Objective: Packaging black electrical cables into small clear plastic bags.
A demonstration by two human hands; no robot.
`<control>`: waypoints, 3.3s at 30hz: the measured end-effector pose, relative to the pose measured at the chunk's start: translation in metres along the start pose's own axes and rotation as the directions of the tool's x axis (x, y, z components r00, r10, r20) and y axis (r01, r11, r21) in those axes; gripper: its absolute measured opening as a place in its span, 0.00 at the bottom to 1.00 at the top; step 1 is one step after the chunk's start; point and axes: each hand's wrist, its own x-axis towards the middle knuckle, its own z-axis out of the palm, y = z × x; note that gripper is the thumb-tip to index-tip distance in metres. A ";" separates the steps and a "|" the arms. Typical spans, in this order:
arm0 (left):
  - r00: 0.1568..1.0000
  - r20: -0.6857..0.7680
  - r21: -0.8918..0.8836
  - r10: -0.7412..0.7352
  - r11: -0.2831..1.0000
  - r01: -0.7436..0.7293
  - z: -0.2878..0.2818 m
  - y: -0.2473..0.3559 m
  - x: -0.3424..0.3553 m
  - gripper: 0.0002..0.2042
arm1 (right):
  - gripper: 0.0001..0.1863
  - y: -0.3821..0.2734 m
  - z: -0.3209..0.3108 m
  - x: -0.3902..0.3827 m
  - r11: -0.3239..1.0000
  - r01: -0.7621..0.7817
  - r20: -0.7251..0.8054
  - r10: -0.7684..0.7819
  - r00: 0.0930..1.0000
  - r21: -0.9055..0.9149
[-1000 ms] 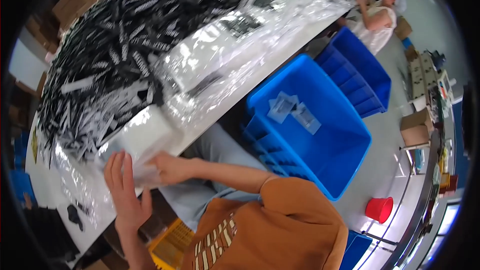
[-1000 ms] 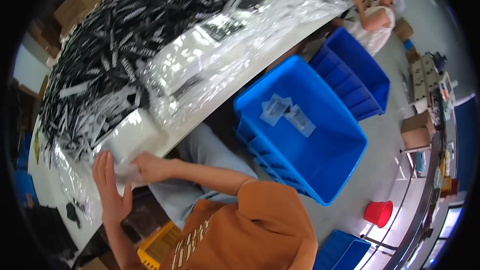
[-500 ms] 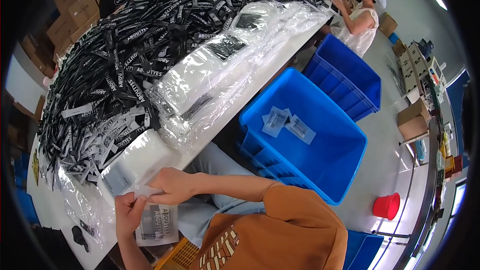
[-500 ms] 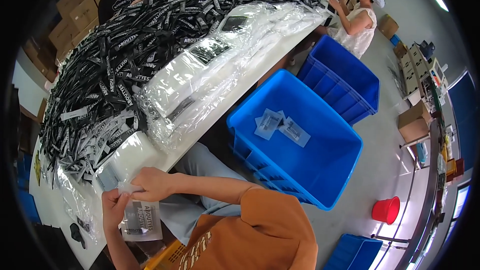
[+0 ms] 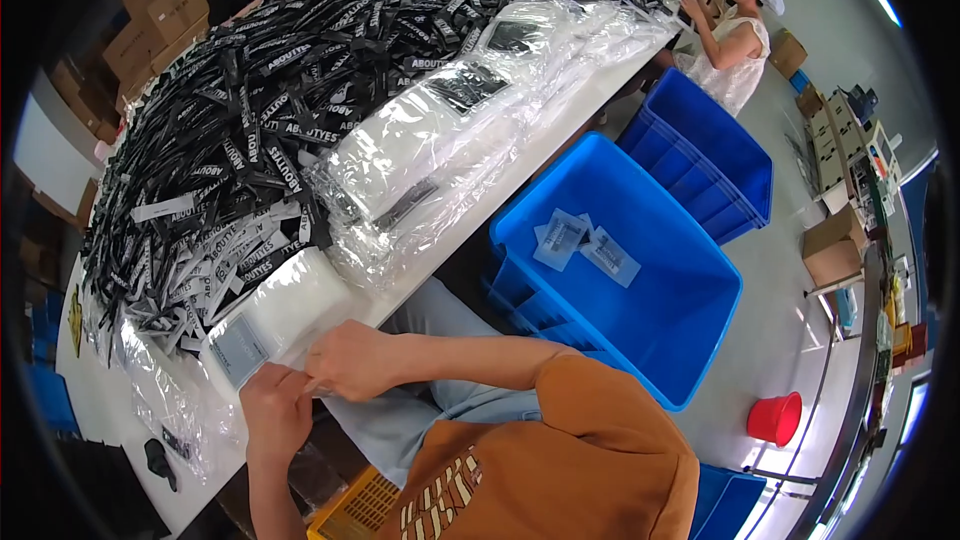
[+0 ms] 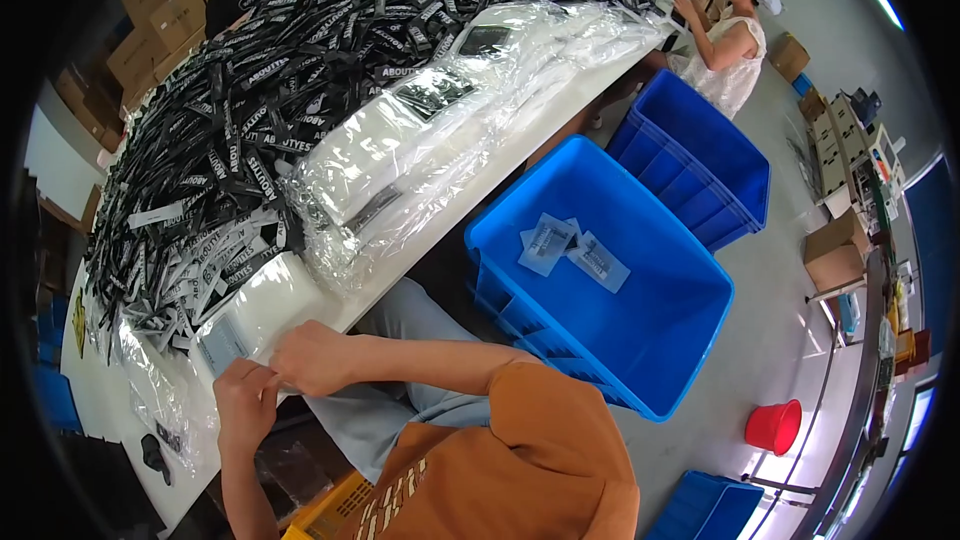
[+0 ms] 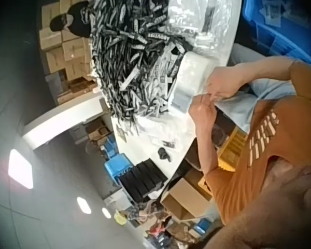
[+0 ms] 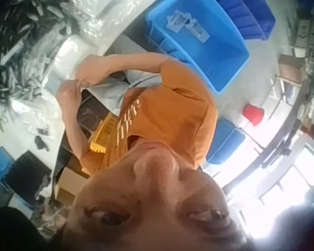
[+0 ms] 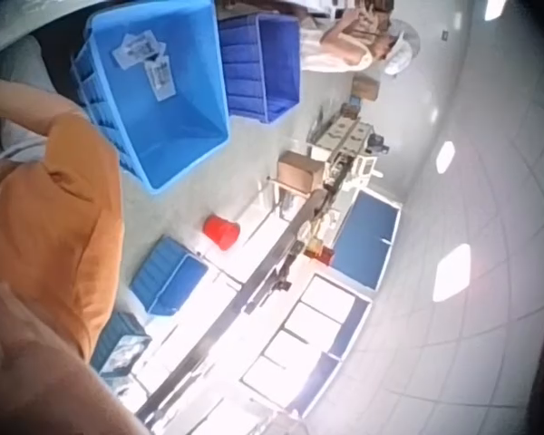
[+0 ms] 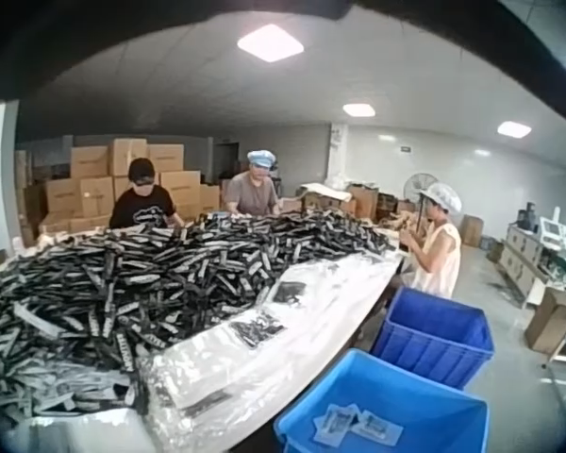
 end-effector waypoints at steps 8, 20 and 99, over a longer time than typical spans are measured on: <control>0.928 0.039 -0.363 -0.369 0.860 0.357 0.000 -0.040 0.018 0.10 | 0.05 0.027 -0.053 0.001 0.979 -0.043 -0.146 0.073 0.987 0.200; 0.747 0.008 -0.974 -0.665 0.165 0.157 0.047 -0.032 0.037 0.09 | 0.16 0.026 -0.041 0.009 0.695 -0.320 0.009 0.411 0.911 0.644; 0.681 0.545 -0.088 -0.489 0.774 0.626 0.169 0.050 -0.210 0.13 | 0.07 0.074 0.064 -0.230 0.871 -0.424 -0.372 0.319 0.872 -0.248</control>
